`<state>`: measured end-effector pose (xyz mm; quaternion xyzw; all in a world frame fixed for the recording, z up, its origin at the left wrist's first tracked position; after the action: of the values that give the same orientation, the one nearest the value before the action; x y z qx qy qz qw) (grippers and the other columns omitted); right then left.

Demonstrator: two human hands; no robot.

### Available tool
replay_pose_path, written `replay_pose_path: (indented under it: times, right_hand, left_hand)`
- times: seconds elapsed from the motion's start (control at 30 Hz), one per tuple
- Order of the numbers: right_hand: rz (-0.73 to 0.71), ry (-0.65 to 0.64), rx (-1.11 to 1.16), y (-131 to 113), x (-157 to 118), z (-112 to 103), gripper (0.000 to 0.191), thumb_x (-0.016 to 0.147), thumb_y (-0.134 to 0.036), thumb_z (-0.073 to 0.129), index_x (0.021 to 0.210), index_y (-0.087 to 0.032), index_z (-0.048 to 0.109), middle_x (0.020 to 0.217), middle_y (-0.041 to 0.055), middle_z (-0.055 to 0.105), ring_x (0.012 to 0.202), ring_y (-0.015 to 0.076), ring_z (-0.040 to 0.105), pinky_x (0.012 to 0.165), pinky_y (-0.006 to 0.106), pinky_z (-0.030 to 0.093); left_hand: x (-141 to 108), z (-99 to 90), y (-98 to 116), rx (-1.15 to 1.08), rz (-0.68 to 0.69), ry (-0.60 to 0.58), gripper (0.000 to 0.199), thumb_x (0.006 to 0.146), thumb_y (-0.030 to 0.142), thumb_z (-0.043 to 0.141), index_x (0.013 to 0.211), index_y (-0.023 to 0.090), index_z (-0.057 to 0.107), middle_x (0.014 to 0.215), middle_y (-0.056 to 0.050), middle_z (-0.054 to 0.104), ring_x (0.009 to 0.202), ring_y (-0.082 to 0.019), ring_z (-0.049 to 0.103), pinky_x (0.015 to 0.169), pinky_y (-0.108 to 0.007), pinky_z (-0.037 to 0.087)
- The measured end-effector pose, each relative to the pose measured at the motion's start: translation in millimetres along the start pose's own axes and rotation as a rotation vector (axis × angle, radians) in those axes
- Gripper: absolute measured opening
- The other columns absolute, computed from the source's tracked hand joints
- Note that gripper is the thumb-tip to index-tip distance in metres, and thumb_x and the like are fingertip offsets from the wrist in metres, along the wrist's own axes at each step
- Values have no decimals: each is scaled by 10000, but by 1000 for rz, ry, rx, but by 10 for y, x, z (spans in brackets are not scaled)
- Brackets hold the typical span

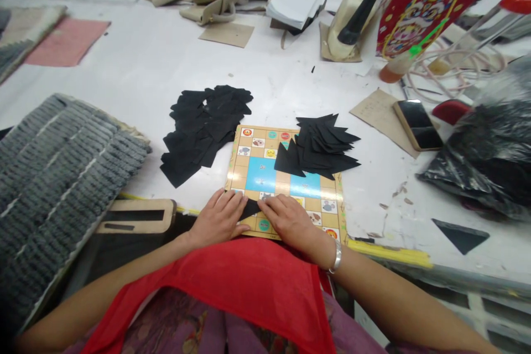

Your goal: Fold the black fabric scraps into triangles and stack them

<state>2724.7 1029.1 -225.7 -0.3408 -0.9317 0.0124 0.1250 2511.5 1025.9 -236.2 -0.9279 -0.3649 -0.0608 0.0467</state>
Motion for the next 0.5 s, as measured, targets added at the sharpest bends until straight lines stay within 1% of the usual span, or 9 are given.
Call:
replay_pose_path:
  times: [0.1, 0.17, 0.23, 0.3, 0.4, 0.5]
  right_hand:
    - [3, -18, -1, 16, -55, 5, 321, 883, -112, 405, 1179, -88, 528, 1001, 138, 582, 889, 202, 485, 743, 352, 454]
    - [2, -38, -5, 24, -90, 7, 334, 880, -118, 415, 1196, -87, 515, 1009, 139, 578, 893, 206, 483, 745, 357, 452]
    - [-2, -50, -15, 27, -116, 4, 339, 877, -124, 422, 1202, -81, 510, 997, 138, 578, 885, 209, 481, 739, 361, 452]
    - [-4, -48, -27, 26, -132, -5, 336, 874, -120, 423, 1194, -71, 513, 979, 138, 580, 870, 209, 480, 728, 359, 452]
    - [-2, -39, -25, 22, -141, -19, 327, 872, -110, 420, 1179, -64, 524, 960, 134, 581, 850, 205, 483, 711, 350, 450]
    - [4, -37, -6, 25, -149, -19, 329, 871, -108, 420, 1180, -76, 527, 953, 133, 580, 850, 201, 489, 710, 351, 449]
  left_hand:
    - [37, 30, 40, -21, 32, 9, 654, 875, 563, 334, 1193, 18, 506, 1165, -184, 512, 1062, -286, 463, 959, -403, 343]
    - [50, 44, 64, -19, 31, 21, 674, 870, 584, 316, 1230, 38, 478, 1132, -186, 523, 1046, -285, 474, 938, -402, 350]
    - [56, 51, 82, -3, 20, 33, 649, 873, 581, 311, 1267, 86, 452, 1131, -180, 523, 1057, -292, 469, 933, -422, 344]
    - [64, 52, 92, 5, 9, 41, 615, 876, 572, 317, 1258, 112, 464, 1127, -167, 526, 1058, -296, 464, 926, -431, 339]
    - [93, 46, 108, -23, 29, 39, 604, 883, 559, 315, 1238, 99, 477, 1144, -152, 516, 1056, -281, 450, 930, -422, 326]
    - [138, 37, 136, -72, 36, 20, 637, 874, 587, 298, 1208, 82, 496, 1109, -148, 523, 1013, -260, 451, 896, -397, 344]
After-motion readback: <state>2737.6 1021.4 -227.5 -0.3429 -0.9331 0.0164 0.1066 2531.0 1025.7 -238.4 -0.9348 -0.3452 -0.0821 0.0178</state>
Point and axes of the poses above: each hand's wrist, its own x-axis towards the middle knuckle, its own z-axis out of the palm, y = z × x, the point moved 1 cm from there along x, towards the middle knuckle
